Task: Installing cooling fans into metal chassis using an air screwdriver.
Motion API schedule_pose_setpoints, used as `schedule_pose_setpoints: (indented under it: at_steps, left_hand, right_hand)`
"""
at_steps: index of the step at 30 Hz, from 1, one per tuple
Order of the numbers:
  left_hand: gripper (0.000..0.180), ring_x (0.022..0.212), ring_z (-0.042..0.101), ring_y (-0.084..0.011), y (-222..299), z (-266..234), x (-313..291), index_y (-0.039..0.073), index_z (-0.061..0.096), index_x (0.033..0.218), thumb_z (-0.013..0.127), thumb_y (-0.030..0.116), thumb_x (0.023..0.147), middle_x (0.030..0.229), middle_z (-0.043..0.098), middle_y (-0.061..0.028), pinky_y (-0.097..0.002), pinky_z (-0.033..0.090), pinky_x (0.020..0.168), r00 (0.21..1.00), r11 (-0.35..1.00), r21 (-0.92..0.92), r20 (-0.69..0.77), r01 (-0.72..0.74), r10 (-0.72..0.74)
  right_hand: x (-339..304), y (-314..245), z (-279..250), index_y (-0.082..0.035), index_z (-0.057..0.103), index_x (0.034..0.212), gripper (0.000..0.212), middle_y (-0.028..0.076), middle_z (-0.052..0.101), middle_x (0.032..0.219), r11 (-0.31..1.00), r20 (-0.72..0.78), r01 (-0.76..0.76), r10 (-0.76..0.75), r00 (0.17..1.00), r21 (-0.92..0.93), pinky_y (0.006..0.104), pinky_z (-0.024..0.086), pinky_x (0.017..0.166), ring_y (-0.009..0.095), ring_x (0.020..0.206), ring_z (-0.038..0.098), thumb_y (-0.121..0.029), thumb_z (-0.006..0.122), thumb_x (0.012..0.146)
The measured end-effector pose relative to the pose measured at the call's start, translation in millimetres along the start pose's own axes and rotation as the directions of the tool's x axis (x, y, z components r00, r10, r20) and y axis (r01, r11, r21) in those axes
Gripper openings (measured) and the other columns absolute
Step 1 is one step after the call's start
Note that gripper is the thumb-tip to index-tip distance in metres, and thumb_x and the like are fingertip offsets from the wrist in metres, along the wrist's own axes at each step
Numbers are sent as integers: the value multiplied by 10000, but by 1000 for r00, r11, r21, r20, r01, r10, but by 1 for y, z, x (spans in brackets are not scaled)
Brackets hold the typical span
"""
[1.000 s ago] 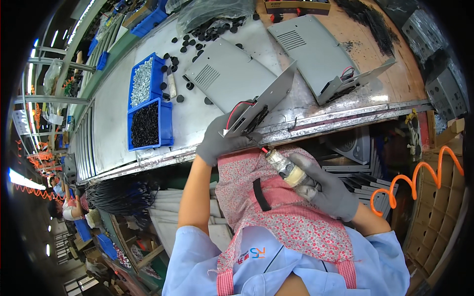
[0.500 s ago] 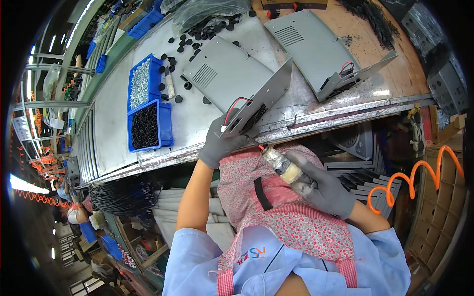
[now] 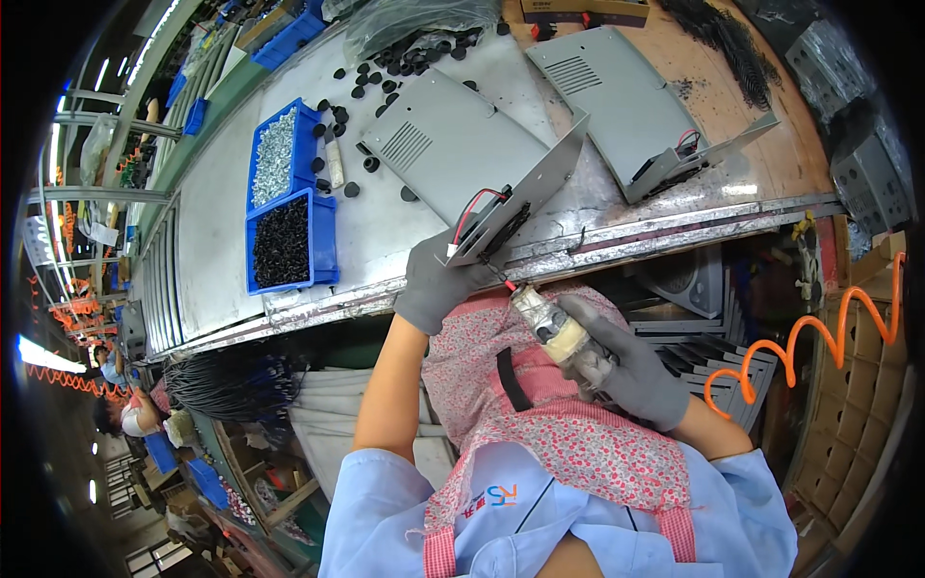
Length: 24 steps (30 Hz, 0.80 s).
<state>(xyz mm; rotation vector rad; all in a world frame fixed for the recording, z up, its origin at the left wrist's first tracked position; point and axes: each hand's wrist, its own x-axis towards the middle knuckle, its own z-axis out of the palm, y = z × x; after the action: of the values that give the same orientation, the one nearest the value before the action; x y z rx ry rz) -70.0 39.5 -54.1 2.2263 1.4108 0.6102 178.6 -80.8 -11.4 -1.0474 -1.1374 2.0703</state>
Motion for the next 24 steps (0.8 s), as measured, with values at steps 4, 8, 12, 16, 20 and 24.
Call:
schedule_pose_setpoints:
  at_steps: [4,8,12,16,20,24]
  left_hand:
    - [357,687,650,-278,-2,4,0,149,660,1022,711,408,782,759,671,-84,-357,505,602,999,999,40,-32,-5,6]
    - [372,701,656,-281,-4,8,-3,152,670,1030,720,413,771,783,681,-87,-360,511,619,995,993,67,-7,101,-100]
    - [390,723,666,-276,2,13,-11,145,673,1055,736,393,761,819,693,-92,-348,516,649,988,989,-111,-109,100,-112]
    - [408,748,676,-262,0,12,-11,138,662,1076,744,378,755,830,696,-95,-329,519,672,981,976,-133,-72,171,-182]
    - [407,743,680,-252,18,0,-6,138,673,1050,752,397,745,823,699,-89,-327,520,669,977,976,-73,-48,206,-210]
    - [401,724,682,-232,29,-4,-7,138,680,1041,783,361,724,814,701,-75,-314,518,655,961,963,-163,-142,214,-238]
  right_hand:
    - [6,-4,9,-85,196,1499,616,26,530,883,986,-31,-14,19,999,164,231,482,642,82,704,516,-245,473,972]
    - [7,-7,12,-75,200,1494,615,40,530,876,972,13,-67,66,998,226,245,494,601,88,682,520,-235,474,968]
    - [11,-20,19,-92,205,1497,622,46,541,914,983,34,-102,98,995,149,244,485,602,85,735,519,-214,485,955]
    - [6,-12,18,-102,216,1499,633,32,545,919,999,16,-35,34,999,24,233,458,611,72,728,500,-201,491,938]
    - [-4,-9,15,-98,229,1495,639,2,531,839,996,-88,31,-38,995,-87,220,428,601,60,644,470,-182,504,925]
    - [-2,3,11,-101,231,1495,641,-23,496,770,997,-116,68,-72,991,-32,206,406,581,46,612,439,-169,511,923]
